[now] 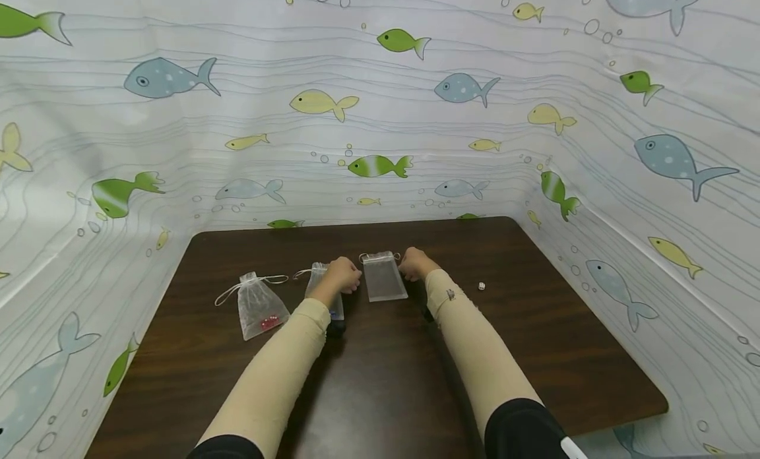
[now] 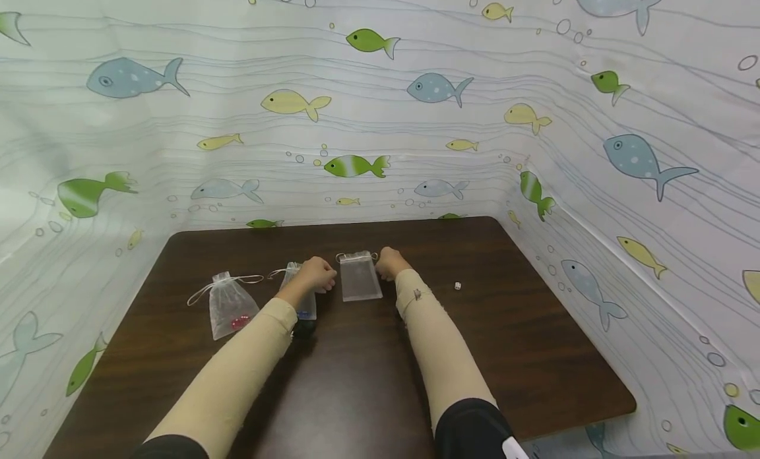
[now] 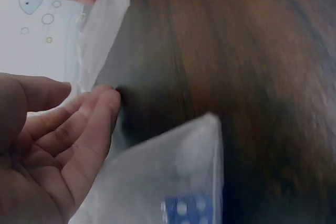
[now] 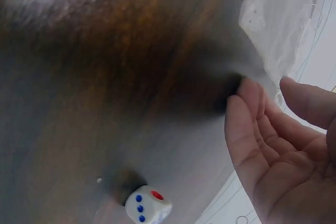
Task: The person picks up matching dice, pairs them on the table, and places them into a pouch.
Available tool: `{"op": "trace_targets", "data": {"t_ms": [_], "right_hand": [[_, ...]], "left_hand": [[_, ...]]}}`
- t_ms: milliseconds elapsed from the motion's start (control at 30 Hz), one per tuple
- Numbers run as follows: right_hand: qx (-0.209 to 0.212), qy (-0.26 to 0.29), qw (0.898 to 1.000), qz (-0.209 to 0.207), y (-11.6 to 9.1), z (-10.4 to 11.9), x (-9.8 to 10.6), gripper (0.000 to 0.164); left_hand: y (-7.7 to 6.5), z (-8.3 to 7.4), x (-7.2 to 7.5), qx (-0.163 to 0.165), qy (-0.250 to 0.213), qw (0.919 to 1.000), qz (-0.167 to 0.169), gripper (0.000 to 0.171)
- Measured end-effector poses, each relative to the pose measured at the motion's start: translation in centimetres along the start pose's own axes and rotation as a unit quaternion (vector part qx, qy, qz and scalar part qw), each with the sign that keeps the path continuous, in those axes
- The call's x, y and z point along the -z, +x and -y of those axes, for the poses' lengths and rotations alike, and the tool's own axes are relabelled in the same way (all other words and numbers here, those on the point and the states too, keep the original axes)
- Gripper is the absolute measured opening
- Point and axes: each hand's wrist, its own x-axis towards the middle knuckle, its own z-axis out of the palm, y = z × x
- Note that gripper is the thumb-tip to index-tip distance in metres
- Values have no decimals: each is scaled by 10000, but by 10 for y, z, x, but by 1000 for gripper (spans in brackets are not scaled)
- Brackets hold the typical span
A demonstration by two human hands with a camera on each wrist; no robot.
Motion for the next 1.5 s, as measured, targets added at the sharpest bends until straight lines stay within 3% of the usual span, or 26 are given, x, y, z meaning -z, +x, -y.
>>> {"op": "trace_targets", "data": {"t_ms": [133, 367, 633, 900, 1000, 1200, 1500], "right_hand": [[-14, 71, 10000, 33, -2, 2, 2, 21], [-49, 12, 9999, 149, 0, 6, 3, 23], [-173, 157, 9997, 71, 4, 0, -2, 19], [-108, 303, 9993, 187, 6, -6, -7, 52], [12, 209, 9996, 186, 6, -5, -8, 46], [11, 39, 9998, 197, 7, -3, -9, 17], [-90, -56, 9998, 142, 7, 0, -11, 13]], "left_hand": [[7, -4, -2, 480, -245, 9985, 87, 26], [13, -6, -7, 898, -327, 9953, 149, 26], [18, -1, -12, 1033, -555, 9925, 335, 27], [25, 3, -19, 1037, -404, 9929, 409, 26], [24, 3, -18, 1050, -274, 9935, 358, 27], [17, 0, -16, 1024, -44, 9941, 344, 28], [12, -3, -14, 1063, 346, 9936, 185, 26]]}}
